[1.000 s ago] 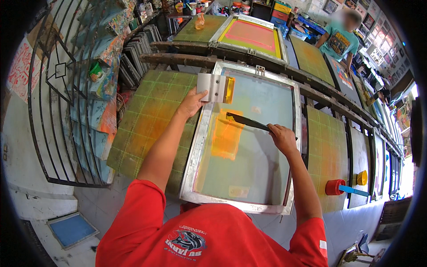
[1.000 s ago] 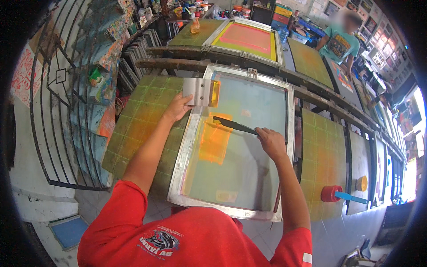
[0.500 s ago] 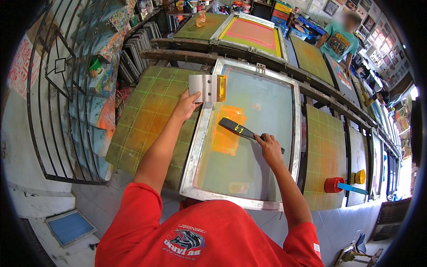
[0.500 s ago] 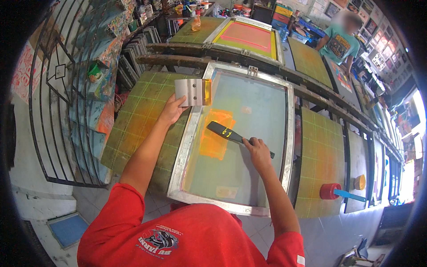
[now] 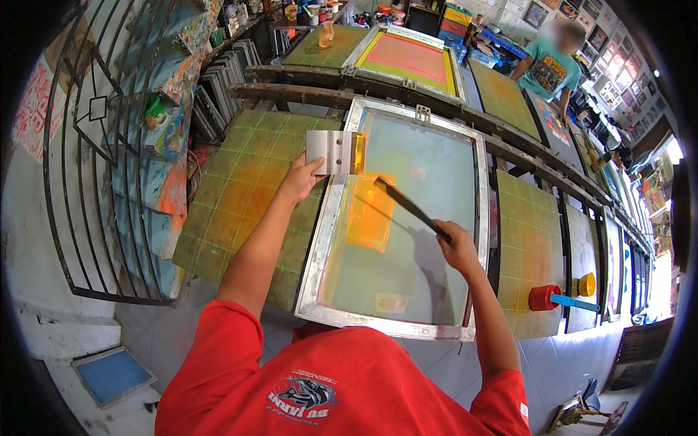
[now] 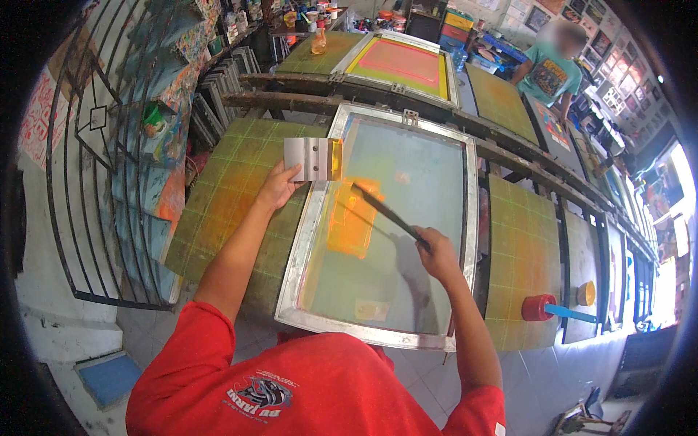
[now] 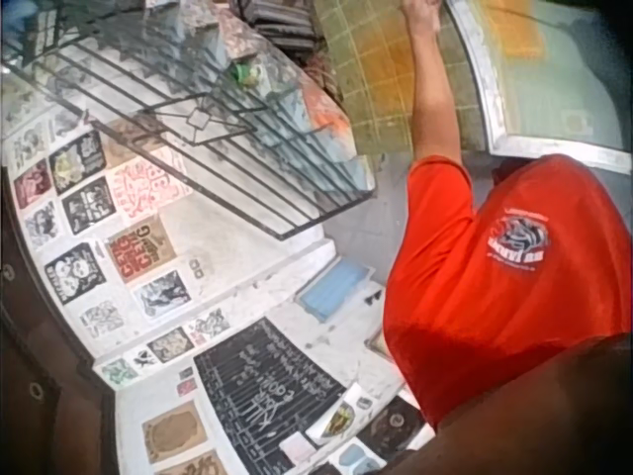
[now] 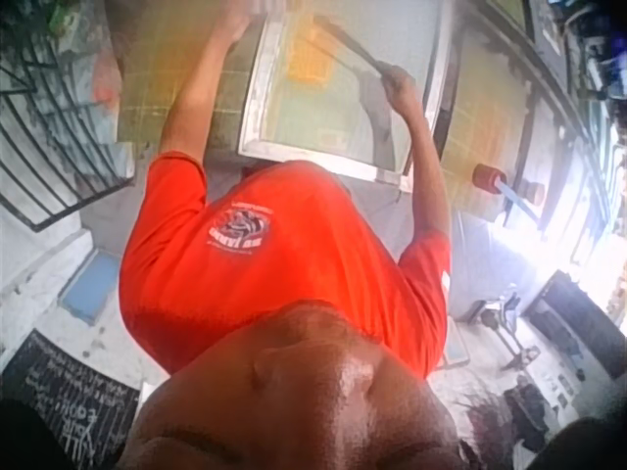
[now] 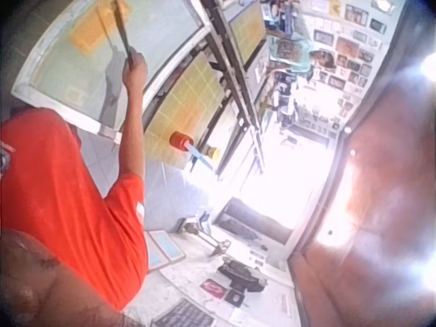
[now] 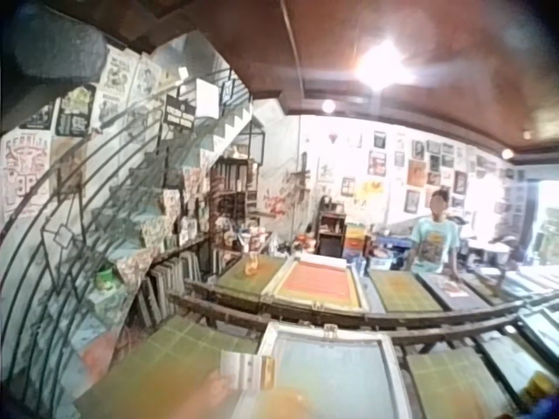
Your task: The person uses a squeegee to spread orange ink across a screen printing frame. They repeatedly pull the ink back to the top and push it down to ensure even coverage. A second person is visible in the background working at a separate station.
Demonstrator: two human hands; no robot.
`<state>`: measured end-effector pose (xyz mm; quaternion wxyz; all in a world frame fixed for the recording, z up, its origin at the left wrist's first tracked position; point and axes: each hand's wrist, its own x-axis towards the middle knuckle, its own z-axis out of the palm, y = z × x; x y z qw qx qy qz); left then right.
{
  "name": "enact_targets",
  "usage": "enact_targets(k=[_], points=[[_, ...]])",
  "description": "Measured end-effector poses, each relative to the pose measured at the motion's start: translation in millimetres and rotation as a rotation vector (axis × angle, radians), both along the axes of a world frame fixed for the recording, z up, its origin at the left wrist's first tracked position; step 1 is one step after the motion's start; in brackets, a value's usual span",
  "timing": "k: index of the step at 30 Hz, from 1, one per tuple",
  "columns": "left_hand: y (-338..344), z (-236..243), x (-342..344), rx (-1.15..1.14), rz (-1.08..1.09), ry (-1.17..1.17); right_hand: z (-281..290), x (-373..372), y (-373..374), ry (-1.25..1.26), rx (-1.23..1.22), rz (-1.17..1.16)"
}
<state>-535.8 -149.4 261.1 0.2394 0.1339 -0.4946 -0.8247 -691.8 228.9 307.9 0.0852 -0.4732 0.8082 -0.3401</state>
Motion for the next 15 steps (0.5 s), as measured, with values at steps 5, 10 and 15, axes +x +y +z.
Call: enact_targets(k=[5,10,15], points=[[5,4,-2,0.070,-0.074,-0.021,34,-20,-20,0.172,-0.069,-0.050],[11,12,-6,0.017,-0.132,-0.024,59,-33,-40,0.286,-0.039,-0.023],[8,8,-7,0.101,-0.134,0.001,53,-39,-47,0.278,-0.035,0.026]])
